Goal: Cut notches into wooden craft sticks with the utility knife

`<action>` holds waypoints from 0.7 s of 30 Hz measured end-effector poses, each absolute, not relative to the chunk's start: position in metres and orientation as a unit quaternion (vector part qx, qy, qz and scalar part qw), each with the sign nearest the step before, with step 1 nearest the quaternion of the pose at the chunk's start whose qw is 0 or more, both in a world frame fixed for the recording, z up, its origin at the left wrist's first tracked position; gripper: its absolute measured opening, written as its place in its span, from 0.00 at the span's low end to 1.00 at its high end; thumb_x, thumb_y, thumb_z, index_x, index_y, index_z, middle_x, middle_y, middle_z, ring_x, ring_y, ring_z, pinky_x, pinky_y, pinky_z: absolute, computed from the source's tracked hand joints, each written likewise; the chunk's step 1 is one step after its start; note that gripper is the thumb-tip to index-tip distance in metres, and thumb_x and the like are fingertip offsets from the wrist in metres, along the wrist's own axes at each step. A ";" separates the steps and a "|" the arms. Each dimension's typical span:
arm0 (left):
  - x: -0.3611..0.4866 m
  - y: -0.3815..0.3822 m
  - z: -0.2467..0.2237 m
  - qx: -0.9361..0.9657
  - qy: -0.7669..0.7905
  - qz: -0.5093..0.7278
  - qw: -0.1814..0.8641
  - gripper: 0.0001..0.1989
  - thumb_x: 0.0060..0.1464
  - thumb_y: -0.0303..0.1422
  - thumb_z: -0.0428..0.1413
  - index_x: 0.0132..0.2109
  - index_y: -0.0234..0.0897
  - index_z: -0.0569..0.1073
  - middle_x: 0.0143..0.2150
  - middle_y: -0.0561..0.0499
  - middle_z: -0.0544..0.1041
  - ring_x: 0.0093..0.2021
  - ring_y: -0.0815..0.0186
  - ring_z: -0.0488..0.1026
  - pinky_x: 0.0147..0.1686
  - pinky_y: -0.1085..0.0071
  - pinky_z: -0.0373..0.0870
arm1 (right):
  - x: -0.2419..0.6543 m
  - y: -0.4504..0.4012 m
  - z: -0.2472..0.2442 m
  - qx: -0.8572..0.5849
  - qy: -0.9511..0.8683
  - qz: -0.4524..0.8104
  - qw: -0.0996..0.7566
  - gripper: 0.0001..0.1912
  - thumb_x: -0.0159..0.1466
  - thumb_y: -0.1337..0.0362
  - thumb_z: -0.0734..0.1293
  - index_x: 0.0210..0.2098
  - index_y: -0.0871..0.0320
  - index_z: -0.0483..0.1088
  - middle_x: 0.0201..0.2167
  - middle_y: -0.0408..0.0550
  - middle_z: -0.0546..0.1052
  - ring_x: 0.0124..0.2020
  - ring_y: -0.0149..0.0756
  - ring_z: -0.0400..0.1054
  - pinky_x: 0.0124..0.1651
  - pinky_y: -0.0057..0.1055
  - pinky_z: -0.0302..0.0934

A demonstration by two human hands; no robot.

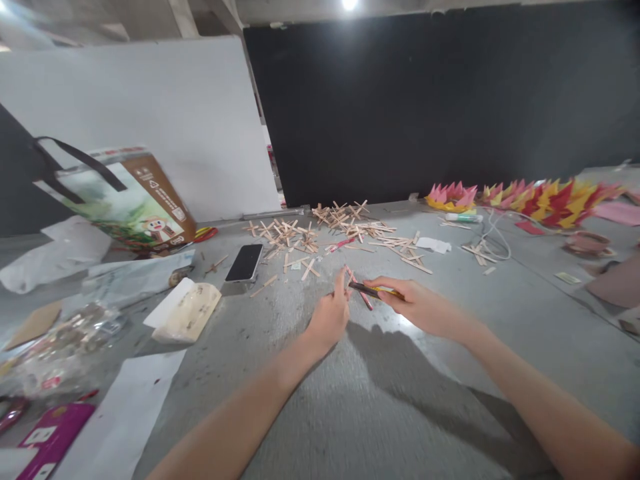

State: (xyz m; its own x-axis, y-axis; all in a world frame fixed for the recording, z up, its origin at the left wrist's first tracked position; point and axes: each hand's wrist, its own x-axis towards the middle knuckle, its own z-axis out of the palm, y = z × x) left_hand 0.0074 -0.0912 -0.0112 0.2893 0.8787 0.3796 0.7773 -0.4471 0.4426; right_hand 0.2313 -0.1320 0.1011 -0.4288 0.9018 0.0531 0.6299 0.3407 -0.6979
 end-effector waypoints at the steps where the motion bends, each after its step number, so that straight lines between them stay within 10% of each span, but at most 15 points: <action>1: 0.007 -0.090 -0.012 0.802 0.513 0.292 0.086 0.28 0.71 0.28 0.48 0.75 0.36 0.58 0.41 0.42 0.85 0.35 0.60 0.84 0.36 0.71 0.75 | 0.232 -0.131 0.100 -0.488 -0.785 0.310 0.222 0.22 0.75 0.54 0.57 0.62 0.50 0.74 0.31 0.44 0.76 0.26 0.33 0.60 0.32 0.30 0.53; 16: 0.002 -0.087 -0.001 0.779 0.511 0.331 0.148 0.26 0.68 0.25 0.49 0.70 0.41 0.67 0.37 0.46 0.83 0.35 0.63 0.81 0.38 0.70 0.74 | 0.249 -0.125 0.100 -0.486 -0.776 0.363 0.174 0.19 0.74 0.53 0.60 0.56 0.49 0.77 0.31 0.43 0.75 0.25 0.30 0.57 0.28 0.28 0.50; 21: 0.001 -0.083 0.012 0.641 0.463 0.472 0.391 0.40 0.68 0.36 0.54 0.79 0.42 0.43 0.30 0.56 0.80 0.19 0.72 0.71 0.23 0.77 0.67 | 0.247 -0.121 0.087 -0.523 -0.722 0.380 0.245 0.23 0.75 0.50 0.58 0.64 0.50 0.71 0.20 0.36 0.61 0.19 0.29 0.52 0.24 0.28 0.45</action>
State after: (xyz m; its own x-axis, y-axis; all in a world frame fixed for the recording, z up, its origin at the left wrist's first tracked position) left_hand 0.0006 -0.0834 0.0123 0.1260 0.9619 0.2428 0.2241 -0.2660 0.9375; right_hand 0.2470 -0.1208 0.0869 -0.3323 0.9421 -0.0442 0.5698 0.1632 -0.8054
